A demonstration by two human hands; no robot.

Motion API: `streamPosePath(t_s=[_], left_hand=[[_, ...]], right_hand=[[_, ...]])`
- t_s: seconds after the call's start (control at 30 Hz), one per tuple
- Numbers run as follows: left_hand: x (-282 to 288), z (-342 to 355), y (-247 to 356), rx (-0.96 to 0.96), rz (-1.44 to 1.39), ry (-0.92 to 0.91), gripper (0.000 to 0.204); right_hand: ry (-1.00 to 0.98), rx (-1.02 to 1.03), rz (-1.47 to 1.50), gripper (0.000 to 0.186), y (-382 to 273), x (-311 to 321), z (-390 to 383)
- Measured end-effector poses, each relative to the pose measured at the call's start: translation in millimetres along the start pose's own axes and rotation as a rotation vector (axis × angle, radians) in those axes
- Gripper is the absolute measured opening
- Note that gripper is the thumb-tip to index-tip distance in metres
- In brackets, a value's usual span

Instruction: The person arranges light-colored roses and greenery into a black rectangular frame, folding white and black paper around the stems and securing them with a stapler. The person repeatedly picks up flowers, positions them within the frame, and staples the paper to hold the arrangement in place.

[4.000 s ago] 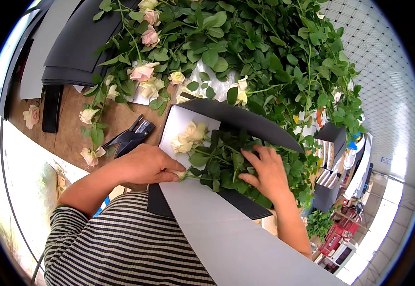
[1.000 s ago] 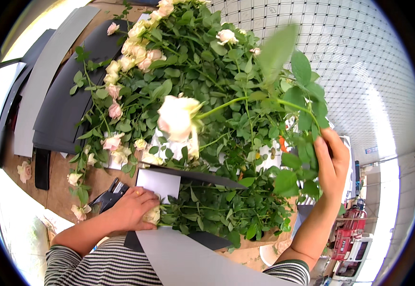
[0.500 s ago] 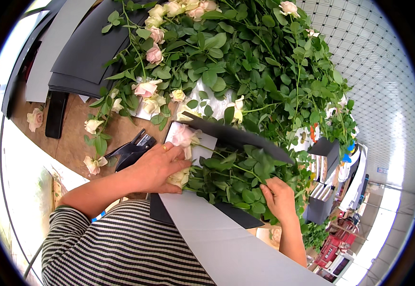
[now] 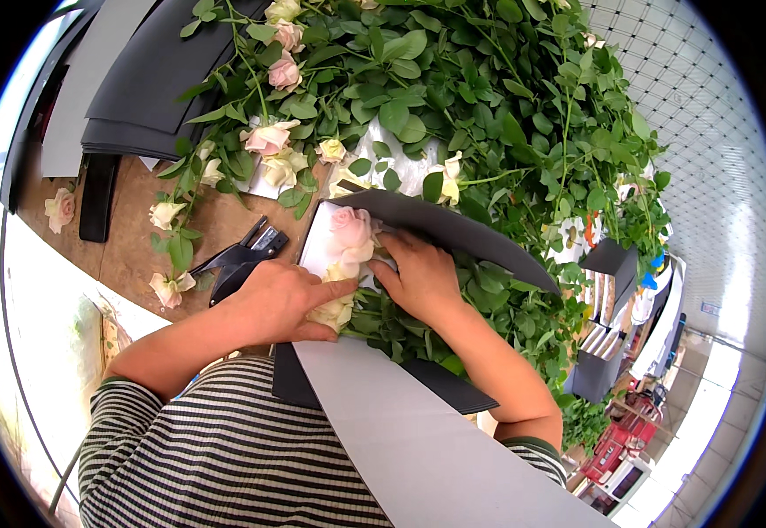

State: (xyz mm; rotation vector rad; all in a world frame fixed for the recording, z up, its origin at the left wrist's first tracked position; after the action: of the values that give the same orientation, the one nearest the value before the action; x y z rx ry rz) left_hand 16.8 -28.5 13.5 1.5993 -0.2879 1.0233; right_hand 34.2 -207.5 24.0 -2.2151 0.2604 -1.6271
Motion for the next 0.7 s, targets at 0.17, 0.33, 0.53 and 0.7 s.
streamPosePath(t_s=[0.17, 0.33, 0.53, 0.7], left_hand=[[-2, -1, -2, 0.031, -0.039, -0.023, 0.062], [-4, -2, -5, 0.039, -0.082, -0.023, 0.062], [1, -1, -3, 0.055, -0.126, -0.06, 0.059], [-4, -3, -5, 0.052, -0.1, -0.022, 0.061]], right_hand=[[0.054, 0.071, 0.359, 0.019, 8, 7, -8], [0.168, 0.132, -0.033, 0.022, -6, 26, -18], [0.321, 0.205, -0.155, 0.029, -11, 6, -17], [0.264, 0.225, -0.263, 0.03, -13, -5, -22]])
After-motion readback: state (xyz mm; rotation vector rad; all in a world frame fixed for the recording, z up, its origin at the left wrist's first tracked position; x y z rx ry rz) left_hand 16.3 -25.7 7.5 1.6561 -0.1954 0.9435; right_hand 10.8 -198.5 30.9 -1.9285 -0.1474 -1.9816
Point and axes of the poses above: each hand's wrist, its own z-axis towards the middle knuckle, its own x-axis out of the back of the hand, y = z × x, the point moved 5 cm from there along z, towards the middle knuckle, and after that the axes turned 11 degrees about -x, right-handed, at the moved point
